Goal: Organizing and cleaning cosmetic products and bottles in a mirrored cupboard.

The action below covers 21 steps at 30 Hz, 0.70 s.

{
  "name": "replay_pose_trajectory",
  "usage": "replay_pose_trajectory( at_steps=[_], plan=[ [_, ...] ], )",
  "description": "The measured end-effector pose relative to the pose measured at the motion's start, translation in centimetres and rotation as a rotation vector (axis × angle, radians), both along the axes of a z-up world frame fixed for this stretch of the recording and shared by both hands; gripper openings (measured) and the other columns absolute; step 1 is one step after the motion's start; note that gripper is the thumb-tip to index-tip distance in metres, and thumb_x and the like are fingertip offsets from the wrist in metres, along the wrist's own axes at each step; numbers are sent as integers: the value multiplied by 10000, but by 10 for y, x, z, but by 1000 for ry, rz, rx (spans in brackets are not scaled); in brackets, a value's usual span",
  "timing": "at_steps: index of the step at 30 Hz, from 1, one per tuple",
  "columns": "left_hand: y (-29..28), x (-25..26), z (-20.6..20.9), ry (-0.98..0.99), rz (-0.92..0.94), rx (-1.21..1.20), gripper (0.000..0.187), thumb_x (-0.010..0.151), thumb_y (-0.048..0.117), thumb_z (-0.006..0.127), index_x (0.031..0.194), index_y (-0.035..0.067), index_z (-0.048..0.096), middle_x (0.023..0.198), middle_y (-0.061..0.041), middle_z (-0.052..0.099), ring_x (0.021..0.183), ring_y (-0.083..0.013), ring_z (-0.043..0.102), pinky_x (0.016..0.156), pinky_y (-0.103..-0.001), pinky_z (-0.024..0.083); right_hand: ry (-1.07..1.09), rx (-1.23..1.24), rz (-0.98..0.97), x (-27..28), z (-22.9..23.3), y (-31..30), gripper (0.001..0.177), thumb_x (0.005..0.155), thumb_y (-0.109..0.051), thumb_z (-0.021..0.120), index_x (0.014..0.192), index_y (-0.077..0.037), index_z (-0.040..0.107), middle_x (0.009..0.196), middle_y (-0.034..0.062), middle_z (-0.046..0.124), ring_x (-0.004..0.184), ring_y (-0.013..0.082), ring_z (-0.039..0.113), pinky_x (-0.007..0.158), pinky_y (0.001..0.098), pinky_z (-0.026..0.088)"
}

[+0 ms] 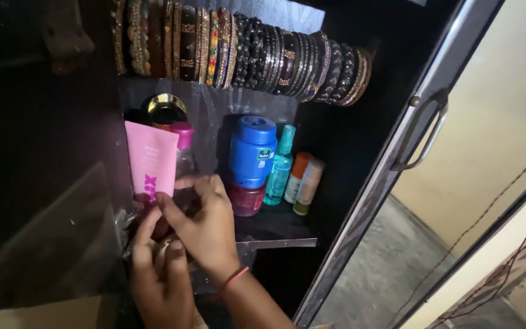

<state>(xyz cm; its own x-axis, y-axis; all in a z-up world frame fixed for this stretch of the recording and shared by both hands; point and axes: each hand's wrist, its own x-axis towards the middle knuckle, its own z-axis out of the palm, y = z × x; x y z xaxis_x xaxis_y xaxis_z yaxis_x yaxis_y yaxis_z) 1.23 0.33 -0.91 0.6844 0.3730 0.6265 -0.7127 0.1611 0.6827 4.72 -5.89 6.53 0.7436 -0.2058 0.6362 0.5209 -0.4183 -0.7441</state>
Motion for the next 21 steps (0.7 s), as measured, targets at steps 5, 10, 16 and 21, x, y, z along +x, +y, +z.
replay_pose_trajectory(
  at_steps=[5, 10, 16, 21],
  plan=[
    [-6, 1, -7, 21, -13, -66, 595, 989, -11, 510, 1564, -61, 365, 1350, -176, 585, 1180, -176, 592, 1009, -286, 487, -46, 59, 51, 3, -7, -1, 296, 824, -231, 839, 994, -14, 730, 951, 99, 661, 741, 159, 689, 650, 302, 570],
    [-8, 5, -12, 34, 123, 40, 597, 1001, -41, 495, 1583, -74, 365, 1326, -180, 616, 1187, -187, 603, 1065, -294, 474, 92, 131, 233, -7, 9, 2, 287, 889, -242, 804, 1053, -13, 745, 739, 39, 685, 603, 69, 625, 552, 271, 532],
    [-20, -11, 2, 105, 75, -135, 658, 966, -48, 475, 1611, -73, 347, 1304, -182, 624, 1178, -217, 626, 1041, -302, 491, 128, 205, 225, -11, -7, -6, 258, 891, -208, 817, 942, -5, 666, 672, 19, 631, 578, 34, 558, 508, 229, 460],
    [-20, -10, -12, 158, 48, 371, 821, 743, -4, 565, 1553, 27, 430, 1020, -138, 721, 857, -190, 716, 785, -307, 563, -72, 163, 63, -52, -3, -54, 229, 844, -118, 801, 933, -27, 611, 726, -19, 670, 641, 27, 611, 557, 203, 506]
  ],
)
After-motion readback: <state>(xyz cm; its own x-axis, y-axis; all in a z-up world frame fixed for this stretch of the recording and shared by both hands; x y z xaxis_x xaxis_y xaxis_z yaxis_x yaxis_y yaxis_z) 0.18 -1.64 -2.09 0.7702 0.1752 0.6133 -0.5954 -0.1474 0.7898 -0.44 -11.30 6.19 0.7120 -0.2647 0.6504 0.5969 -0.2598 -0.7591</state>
